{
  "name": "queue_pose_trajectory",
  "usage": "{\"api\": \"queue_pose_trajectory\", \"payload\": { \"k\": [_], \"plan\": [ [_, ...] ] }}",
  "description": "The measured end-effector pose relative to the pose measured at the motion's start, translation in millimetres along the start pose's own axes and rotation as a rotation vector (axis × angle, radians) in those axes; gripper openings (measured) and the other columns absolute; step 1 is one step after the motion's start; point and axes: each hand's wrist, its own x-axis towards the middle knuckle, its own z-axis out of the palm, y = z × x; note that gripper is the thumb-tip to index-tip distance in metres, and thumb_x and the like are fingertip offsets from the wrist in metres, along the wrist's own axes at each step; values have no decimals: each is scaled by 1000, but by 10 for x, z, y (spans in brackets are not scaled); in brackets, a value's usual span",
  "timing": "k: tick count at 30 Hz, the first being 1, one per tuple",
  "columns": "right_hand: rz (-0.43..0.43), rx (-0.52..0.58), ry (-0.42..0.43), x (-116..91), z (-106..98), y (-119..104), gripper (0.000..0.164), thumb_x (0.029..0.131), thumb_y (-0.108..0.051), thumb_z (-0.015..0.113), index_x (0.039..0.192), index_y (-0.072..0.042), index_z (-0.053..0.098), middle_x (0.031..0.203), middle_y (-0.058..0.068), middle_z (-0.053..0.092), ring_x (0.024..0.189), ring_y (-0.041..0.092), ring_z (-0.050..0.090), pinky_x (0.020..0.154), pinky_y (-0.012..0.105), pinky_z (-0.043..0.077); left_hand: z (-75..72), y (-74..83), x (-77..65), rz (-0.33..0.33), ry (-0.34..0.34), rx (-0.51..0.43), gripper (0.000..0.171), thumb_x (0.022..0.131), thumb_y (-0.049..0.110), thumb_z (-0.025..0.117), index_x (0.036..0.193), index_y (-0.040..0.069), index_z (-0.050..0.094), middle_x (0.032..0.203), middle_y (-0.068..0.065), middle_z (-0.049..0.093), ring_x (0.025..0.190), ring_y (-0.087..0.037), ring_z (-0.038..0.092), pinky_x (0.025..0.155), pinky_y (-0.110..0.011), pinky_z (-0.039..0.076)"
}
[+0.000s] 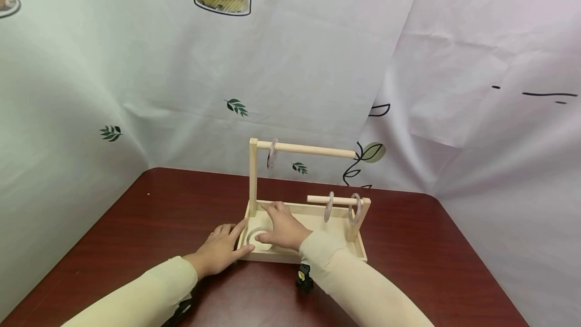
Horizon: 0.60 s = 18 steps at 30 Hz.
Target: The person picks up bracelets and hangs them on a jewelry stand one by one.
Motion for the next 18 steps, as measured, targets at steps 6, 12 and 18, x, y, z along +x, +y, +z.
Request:
{"api": "queue_pose_trajectory", "payload": {
  "k": [6, 12, 18],
  "plan": [
    [17, -44, -18, 41, 52, 28, 84, 77, -32, 80, 146, -6, 40, 141, 17, 41, 130, 30, 40, 101, 42, 42, -14, 12, -6, -4, -3, -3, 78, 92, 59, 52, 152, 14, 30, 135, -29, 44, 128, -49, 38, 102, -64, 28],
    [36, -97, -52, 85, 113, 56, 86, 72, -29, 86, 144, -7, 45, 138, 16, 43, 126, 29, 42, 100, 39, 43, -17, 17, -2, -2, -9, -9, 79, 92, 59, 52, 152, 13, 31, 135, -29, 43, 128, -49, 37, 102, -64, 27],
    [15, -144, -62, 130, 171, 65, 83, 68, -26, 89, 139, -7, 50, 129, 14, 48, 118, 26, 46, 95, 33, 45, -9, 15, 6, -3, -6, -5, 79, 92, 59, 53, 152, 13, 31, 135, -28, 44, 128, -48, 37, 102, -64, 28]
  ]
}}
